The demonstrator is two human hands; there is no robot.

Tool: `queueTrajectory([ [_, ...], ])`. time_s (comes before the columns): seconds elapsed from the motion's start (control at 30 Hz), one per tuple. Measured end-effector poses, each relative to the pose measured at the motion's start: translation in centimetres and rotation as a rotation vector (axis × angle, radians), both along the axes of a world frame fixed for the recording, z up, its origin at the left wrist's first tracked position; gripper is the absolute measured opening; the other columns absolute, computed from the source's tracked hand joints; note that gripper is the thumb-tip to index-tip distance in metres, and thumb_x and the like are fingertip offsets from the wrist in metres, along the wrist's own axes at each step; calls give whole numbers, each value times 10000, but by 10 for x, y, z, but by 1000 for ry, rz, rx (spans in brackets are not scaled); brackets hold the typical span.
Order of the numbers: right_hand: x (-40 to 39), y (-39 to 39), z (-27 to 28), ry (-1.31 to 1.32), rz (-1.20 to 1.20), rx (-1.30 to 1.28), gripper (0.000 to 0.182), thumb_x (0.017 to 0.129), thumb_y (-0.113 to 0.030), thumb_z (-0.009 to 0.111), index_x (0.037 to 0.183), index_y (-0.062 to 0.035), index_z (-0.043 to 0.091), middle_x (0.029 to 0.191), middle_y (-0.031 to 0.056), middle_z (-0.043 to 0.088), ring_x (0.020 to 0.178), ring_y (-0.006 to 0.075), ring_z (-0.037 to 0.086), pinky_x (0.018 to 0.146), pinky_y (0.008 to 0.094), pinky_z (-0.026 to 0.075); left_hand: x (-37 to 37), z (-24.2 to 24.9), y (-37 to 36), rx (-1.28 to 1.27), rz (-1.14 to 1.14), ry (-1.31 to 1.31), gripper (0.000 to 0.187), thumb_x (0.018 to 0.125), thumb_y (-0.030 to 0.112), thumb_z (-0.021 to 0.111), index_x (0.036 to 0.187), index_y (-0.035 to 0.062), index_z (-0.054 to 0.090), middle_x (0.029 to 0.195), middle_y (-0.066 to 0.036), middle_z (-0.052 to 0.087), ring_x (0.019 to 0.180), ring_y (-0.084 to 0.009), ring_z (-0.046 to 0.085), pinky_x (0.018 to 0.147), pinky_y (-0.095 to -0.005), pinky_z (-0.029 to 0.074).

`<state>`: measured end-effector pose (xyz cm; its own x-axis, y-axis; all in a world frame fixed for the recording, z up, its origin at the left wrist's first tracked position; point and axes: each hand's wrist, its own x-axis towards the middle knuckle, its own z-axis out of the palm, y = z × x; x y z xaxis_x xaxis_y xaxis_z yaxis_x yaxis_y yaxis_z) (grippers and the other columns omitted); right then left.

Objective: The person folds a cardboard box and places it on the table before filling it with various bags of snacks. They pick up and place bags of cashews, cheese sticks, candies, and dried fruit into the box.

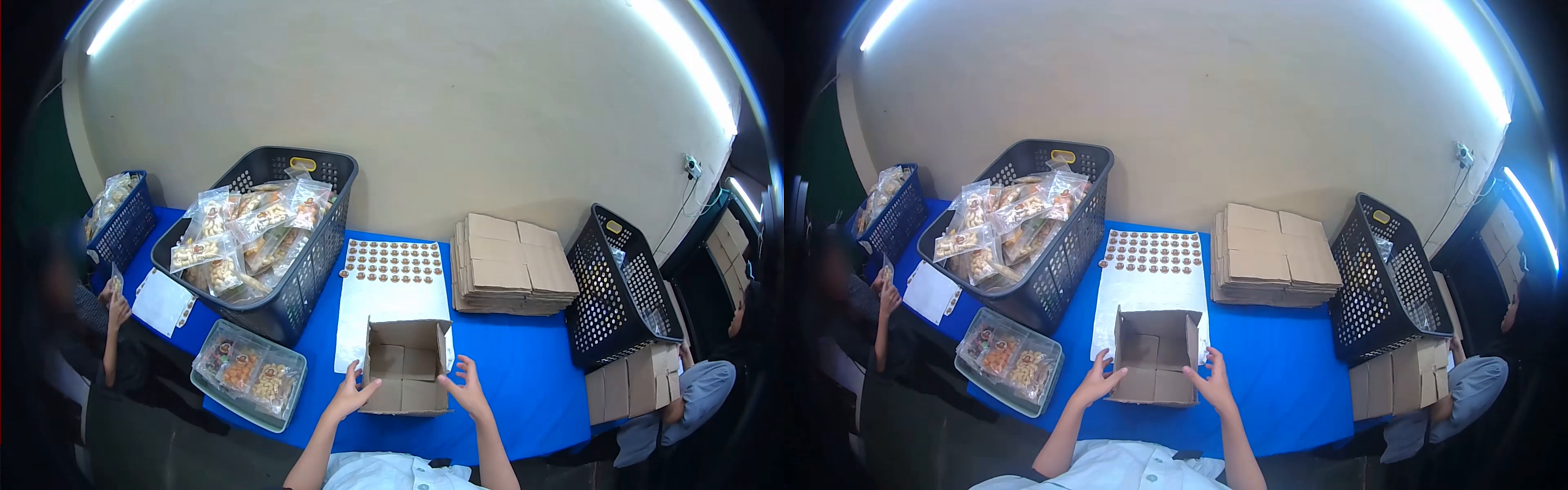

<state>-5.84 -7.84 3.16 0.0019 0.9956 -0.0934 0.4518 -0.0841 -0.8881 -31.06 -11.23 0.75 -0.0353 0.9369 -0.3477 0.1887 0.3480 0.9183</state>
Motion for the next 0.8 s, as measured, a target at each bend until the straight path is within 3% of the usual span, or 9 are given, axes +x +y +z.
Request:
queueTrajectory([
  [0.07,0,0,-9,-100,66,-50,631,771,-241,644,1268,-69,296,1212,205,409,1025,282,500,831,374,444,-2,-6,2,52,-9,-48,630,849,265,516,1340,22,207,1313,-239,339,1146,-316,438,896,-335,391],
  [0.27,32,1,-43,255,-31,-134,559,743,-76,569,1239,-34,314,1122,229,494,1011,308,524,812,375,446,-45,-45,-2,99,71,-134,466,817,153,499,1239,-3,379,1233,-203,449,1092,-248,485,876,-301,393],
  [0.33,46,1,-44,-11,-90,-54,556,726,-48,562,1226,-25,321,1150,239,469,1001,338,521,827,398,431,-57,-46,-6,136,124,-12,440,791,122,537,1192,-10,415,1208,-213,454,1095,-283,462,918,-330,355],
  [0.43,48,-5,-49,-529,-218,114,566,707,-29,561,1222,-25,327,1076,230,493,918,361,526,803,412,429,-56,-46,-14,333,284,671,498,739,113,606,1193,11,428,1240,-215,401,1140,-351,387,960,-384,300],
  [0.5,45,-11,-55,-913,-311,247,577,696,-23,563,1224,-30,330,989,216,530,840,368,533,772,414,435,-51,-44,-14,332,225,767,541,698,123,648,1186,20,439,1285,-210,332,1191,-386,294,979,-442,255],
  [0.6,39,-13,-65,-814,-264,149,574,726,-81,594,1234,-36,332,1076,210,491,919,334,521,788,412,434,-34,-50,-13,259,77,872,552,724,160,627,1212,4,421,1314,-203,306,1227,-351,266,1001,-448,219],
  [0.7,42,-3,-106,-27,-70,-286,587,764,-159,612,1258,-37,320,1210,204,410,1025,295,477,803,394,429,-16,-74,-6,64,23,716,605,752,230,606,1263,2,374,1348,-205,272,1264,-332,228,1029,-420,189],
  [0.73,38,-3,-106,176,-8,-442,650,786,-230,616,1306,-39,275,1309,190,329,1148,266,403,854,358,414,-24,-126,-1,104,-39,540,751,766,323,600,1333,-14,240,1387,-216,211,1309,-304,153,1049,-387,168],
  [0.8,34,-4,-85,299,31,-546,751,753,-258,652,1335,-46,228,1342,196,284,1192,290,364,910,373,380,-21,-115,-2,21,-94,48,847,761,375,605,1350,-27,149,1395,-227,180,1319,-297,115,1053,-379,165],
])
